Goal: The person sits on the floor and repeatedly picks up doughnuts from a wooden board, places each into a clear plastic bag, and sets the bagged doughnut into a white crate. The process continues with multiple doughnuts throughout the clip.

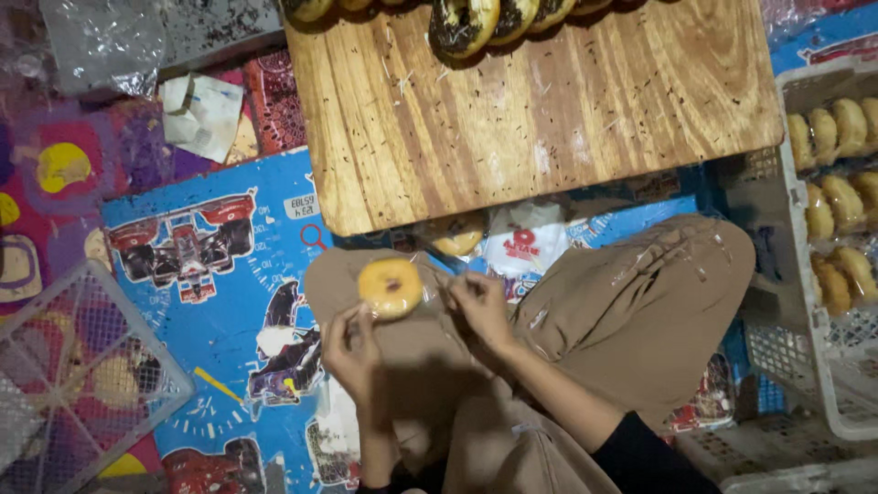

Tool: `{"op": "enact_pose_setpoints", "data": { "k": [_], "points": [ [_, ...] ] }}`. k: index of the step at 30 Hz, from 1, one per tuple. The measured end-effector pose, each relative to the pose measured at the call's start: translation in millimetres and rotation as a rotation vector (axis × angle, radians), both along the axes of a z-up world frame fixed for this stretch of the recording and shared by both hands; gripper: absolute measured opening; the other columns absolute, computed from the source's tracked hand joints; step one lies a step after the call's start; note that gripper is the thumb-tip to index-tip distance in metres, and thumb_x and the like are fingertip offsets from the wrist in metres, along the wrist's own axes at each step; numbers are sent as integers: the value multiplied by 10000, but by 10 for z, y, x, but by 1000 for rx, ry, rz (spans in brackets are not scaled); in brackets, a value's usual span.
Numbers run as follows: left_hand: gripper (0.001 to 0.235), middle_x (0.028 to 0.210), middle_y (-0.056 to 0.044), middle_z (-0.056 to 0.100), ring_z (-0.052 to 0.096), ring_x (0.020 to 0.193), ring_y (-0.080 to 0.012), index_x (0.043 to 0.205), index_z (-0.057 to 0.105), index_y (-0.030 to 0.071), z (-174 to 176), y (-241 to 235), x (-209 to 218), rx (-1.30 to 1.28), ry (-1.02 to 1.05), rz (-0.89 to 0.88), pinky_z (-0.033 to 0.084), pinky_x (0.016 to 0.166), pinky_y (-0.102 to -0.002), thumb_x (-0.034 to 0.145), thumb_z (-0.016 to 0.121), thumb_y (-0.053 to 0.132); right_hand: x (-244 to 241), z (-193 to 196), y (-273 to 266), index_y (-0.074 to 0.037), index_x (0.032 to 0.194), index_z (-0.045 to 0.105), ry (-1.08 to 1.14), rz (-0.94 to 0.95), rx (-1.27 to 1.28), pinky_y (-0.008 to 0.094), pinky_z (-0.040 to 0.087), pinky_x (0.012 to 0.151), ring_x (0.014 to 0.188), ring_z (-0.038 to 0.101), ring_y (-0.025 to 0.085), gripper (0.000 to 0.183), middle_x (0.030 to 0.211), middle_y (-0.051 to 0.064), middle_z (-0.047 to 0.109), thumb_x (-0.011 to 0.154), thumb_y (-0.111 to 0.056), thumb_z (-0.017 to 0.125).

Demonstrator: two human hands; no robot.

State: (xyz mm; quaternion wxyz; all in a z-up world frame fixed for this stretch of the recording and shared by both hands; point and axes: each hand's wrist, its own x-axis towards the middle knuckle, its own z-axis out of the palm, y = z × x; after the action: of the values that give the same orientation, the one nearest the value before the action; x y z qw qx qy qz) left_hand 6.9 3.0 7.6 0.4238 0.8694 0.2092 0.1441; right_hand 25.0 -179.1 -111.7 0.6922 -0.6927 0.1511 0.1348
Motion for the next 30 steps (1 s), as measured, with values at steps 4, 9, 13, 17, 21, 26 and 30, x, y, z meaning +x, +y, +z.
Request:
{"op": "enact_pose_setpoints", "data": {
  "k": [4,9,13,17,21,26,30],
  "points": [
    [130,766,-66,696,636,681,-115,938,685,6,-461,329,-62,-143,172,144,537,634,-280,939,747,120,200,-271,-722,-64,997,774,64,637,-812,498,556,699,859,700,399,300,941,242,721,789,-280,765],
    [103,810,-18,659,613,767,-74,964,700,21,-959,164,213,-290,42,-61,562,703,-249,915,756,93,833,-524,-1924,-154,1004,818,141,411,-1196,508,561,836,997,702,391,297,1033,197,737,778,-322,723],
    [77,815,-81,721,668,733,-191,925,711,34,-1459,-454,771,-130,92,-172,552,725,-331,917,765,89,1095,-950,-1795,-63,1010,772,-175,677,-1390,478,566,829,1020,684,376,380,1069,211,722,681,-253,752],
    [212,935,-224,681,644,906,-412,998,725,27,-1711,-803,994,594,-141,-165,502,835,-461,813,651,102,1087,-1323,-1674,-48,912,750,-460,573,-1345,488,559,845,1026,657,388,449,1048,211,695,514,-241,826],
    [289,931,-206,688,659,925,-393,983,716,26,-1650,-951,1021,522,118,-434,498,844,-479,986,548,261,1120,-1510,-1684,-91,899,745,-328,557,-1231,482,557,892,1008,667,380,280,1038,198,697,655,-214,811],
    [710,818,-246,703,664,819,-412,828,752,-14,-1507,-1094,1114,672,440,-635,490,819,-535,953,541,653,1100,-1601,-1757,-58,993,738,-361,415,-1164,519,540,780,932,661,419,414,1034,223,700,641,-251,837],
    [659,798,-284,686,662,793,-458,795,738,-47,-1487,-1087,1202,388,317,-604,490,781,-550,926,642,592,1083,-1563,-1766,-135,924,761,-442,442,-1222,507,539,848,980,667,388,305,1043,191,705,649,-247,829]
  ]
}}
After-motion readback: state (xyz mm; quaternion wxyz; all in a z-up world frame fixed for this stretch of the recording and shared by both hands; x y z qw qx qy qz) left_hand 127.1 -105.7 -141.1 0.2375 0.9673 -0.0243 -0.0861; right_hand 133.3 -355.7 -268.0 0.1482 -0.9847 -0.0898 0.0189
